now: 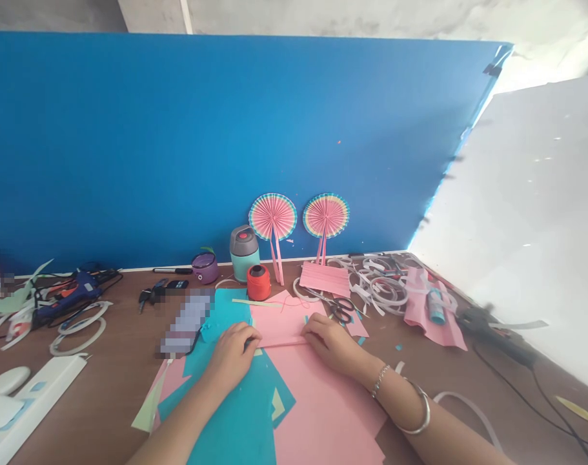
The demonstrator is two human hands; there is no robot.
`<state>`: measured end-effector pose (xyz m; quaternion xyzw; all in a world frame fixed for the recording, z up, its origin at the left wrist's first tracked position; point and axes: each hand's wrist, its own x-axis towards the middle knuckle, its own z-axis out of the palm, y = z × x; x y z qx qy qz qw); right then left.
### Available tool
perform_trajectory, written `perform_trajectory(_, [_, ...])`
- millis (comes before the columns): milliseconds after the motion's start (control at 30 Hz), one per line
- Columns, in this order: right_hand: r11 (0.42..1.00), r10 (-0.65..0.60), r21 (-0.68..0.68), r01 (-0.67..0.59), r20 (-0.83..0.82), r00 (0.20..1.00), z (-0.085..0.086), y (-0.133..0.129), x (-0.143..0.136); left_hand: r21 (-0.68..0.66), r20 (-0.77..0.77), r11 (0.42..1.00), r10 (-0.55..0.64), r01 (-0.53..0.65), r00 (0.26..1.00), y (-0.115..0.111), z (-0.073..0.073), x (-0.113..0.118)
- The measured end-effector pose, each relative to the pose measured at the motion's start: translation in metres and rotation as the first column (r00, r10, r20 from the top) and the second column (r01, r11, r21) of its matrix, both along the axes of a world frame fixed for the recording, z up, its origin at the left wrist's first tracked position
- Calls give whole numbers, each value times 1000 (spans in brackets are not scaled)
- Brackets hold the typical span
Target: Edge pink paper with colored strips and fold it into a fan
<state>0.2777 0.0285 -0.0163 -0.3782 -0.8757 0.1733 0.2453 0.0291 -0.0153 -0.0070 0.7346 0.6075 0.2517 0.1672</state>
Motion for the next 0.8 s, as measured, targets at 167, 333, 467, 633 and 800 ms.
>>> perform_trajectory(167, [1000, 1, -2, -1, -13, 1000, -3, 1, 1, 22, -38, 1000, 5, -4, 999, 1, -2, 1])
perform_trajectory(333, [1000, -10, -9, 10, -24, 1000, -3, 1, 0, 35, -78, 999, 16, -14, 997, 4, -6, 2])
perform_trajectory(467, [999, -21, -28, 20, -37, 999, -3, 1, -1, 30, -106, 999, 15, -12, 994, 4, -7, 2])
perform_trajectory(633, [998, -38, -50, 38, -4, 999, -3, 2, -1, 32, -136, 999, 19, -15, 991, 4, -7, 3])
perform_trajectory(800, [996, 19, 88, -32, 146, 989, -1, -1, -5, 121, -255, 986, -81, 115, 964, 2, -4, 7])
